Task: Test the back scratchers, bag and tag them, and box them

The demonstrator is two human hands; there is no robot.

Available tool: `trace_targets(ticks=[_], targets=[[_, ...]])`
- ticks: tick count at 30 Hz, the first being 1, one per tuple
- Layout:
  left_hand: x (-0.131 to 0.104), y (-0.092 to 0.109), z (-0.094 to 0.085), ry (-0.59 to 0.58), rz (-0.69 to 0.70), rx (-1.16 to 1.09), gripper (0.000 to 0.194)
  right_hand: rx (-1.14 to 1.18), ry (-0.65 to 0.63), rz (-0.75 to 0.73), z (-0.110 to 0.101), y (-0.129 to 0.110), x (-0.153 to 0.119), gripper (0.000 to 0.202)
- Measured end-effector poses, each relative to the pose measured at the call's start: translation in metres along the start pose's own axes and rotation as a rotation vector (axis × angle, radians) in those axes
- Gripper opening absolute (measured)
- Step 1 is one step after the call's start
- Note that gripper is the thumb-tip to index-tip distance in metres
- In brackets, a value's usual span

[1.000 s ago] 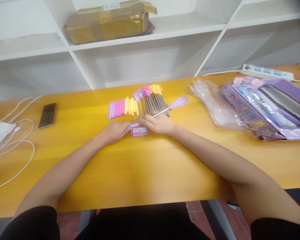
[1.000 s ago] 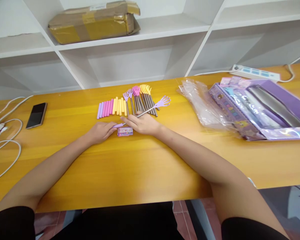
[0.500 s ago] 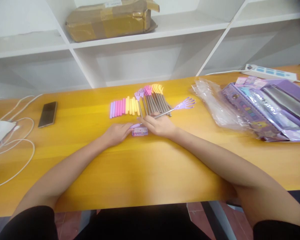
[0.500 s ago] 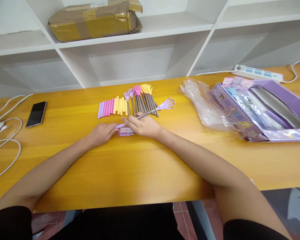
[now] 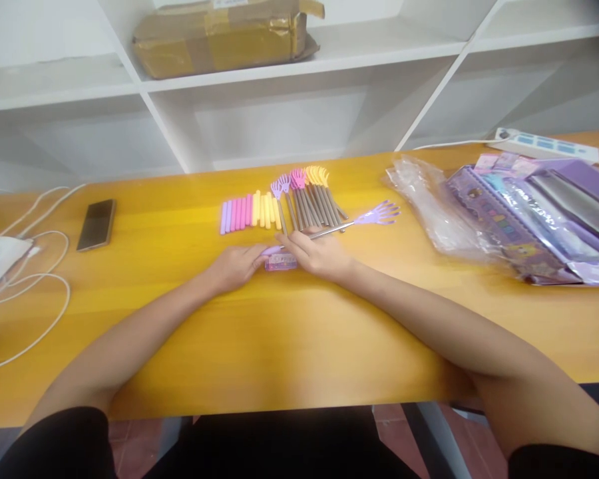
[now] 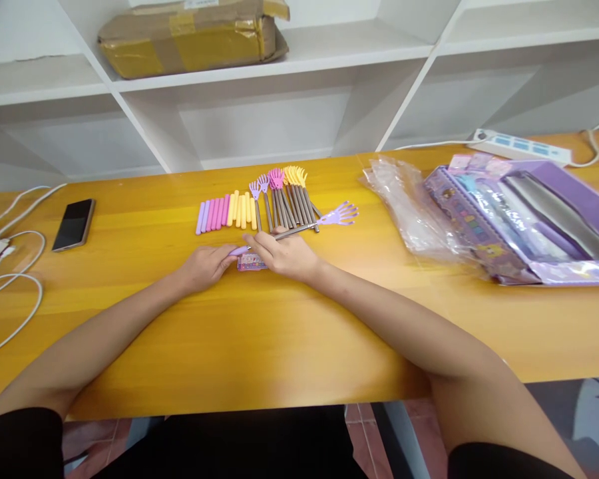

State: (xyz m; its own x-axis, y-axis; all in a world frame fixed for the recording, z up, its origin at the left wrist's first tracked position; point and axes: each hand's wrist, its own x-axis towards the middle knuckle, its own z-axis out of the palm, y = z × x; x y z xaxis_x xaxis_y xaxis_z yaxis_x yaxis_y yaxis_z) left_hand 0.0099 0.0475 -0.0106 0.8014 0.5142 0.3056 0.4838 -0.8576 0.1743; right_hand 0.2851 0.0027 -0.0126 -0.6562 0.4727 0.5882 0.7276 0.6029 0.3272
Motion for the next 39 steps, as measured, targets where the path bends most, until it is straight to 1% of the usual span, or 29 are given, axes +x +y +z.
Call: trace_targets(ticks=[3, 6, 9, 13, 18, 20, 21, 23, 26, 28, 29, 30, 32, 34, 37, 39], targets=[[0.000, -0.001, 0.001, 0.015, 0.034, 0.006, 0.055, -0.018, -0.012, -0.010, 0.002, -0.001, 0.000, 0.046], [0.001, -0.001, 0.001, 0.025, 0.042, 0.007, 0.054, 0.025, -0.031, 0.002, 0.004, -0.002, 0.000, 0.045], [0.001, -0.001, 0.000, 0.012, 0.041, 0.001, 0.053, 0.064, -0.041, 0.016, 0.004, -0.004, 0.000, 0.046], [0.001, -0.002, 0.001, -0.006, 0.026, -0.013, 0.053, 0.028, -0.029, -0.007, 0.004, -0.006, 0.000, 0.047], [0.002, -0.004, -0.001, -0.033, -0.009, -0.047, 0.054, 0.137, -0.081, 0.012, 0.006, -0.003, 0.001, 0.057], [0.004, -0.006, -0.003, -0.041, -0.045, -0.063, 0.055, 0.150, -0.070, 0.058, 0.008, 0.000, 0.000, 0.062], [0.005, -0.008, -0.004, -0.040, -0.071, -0.074, 0.056, 0.156, -0.041, 0.094, 0.008, 0.002, -0.001, 0.063], [0.007, -0.013, -0.007, -0.020, -0.136, -0.099, 0.059, 0.196, 0.065, 0.174, 0.010, 0.009, -0.003, 0.059], [0.009, -0.021, -0.012, 0.041, -0.249, -0.135, 0.060, 0.358, 0.245, 0.291, 0.012, 0.022, -0.008, 0.034], [0.009, -0.025, -0.016, 0.073, -0.300, -0.151, 0.061, 0.517, 0.303, 0.435, 0.014, 0.029, -0.009, 0.019], [0.009, -0.026, -0.017, 0.079, -0.309, -0.158, 0.061, 0.617, 0.323, 0.521, 0.015, 0.033, -0.009, 0.018], [0.009, -0.026, -0.018, 0.077, -0.308, -0.161, 0.061, 0.726, 0.343, 0.609, 0.018, 0.036, -0.009, 0.020], [0.010, -0.025, -0.018, 0.059, -0.292, -0.153, 0.059, 0.941, 0.404, 0.763, 0.023, 0.041, -0.006, 0.034], [0.010, -0.023, -0.015, 0.039, -0.275, -0.130, 0.055, 1.097, 0.479, 0.881, 0.029, 0.045, -0.003, 0.049], [0.011, -0.022, -0.012, 0.036, -0.268, -0.105, 0.049, 1.179, 0.575, 1.040, 0.034, 0.053, -0.001, 0.061], [0.012, -0.021, -0.011, 0.087, -0.274, -0.104, 0.047, 1.175, 0.626, 1.124, 0.034, 0.057, -0.001, 0.064]])
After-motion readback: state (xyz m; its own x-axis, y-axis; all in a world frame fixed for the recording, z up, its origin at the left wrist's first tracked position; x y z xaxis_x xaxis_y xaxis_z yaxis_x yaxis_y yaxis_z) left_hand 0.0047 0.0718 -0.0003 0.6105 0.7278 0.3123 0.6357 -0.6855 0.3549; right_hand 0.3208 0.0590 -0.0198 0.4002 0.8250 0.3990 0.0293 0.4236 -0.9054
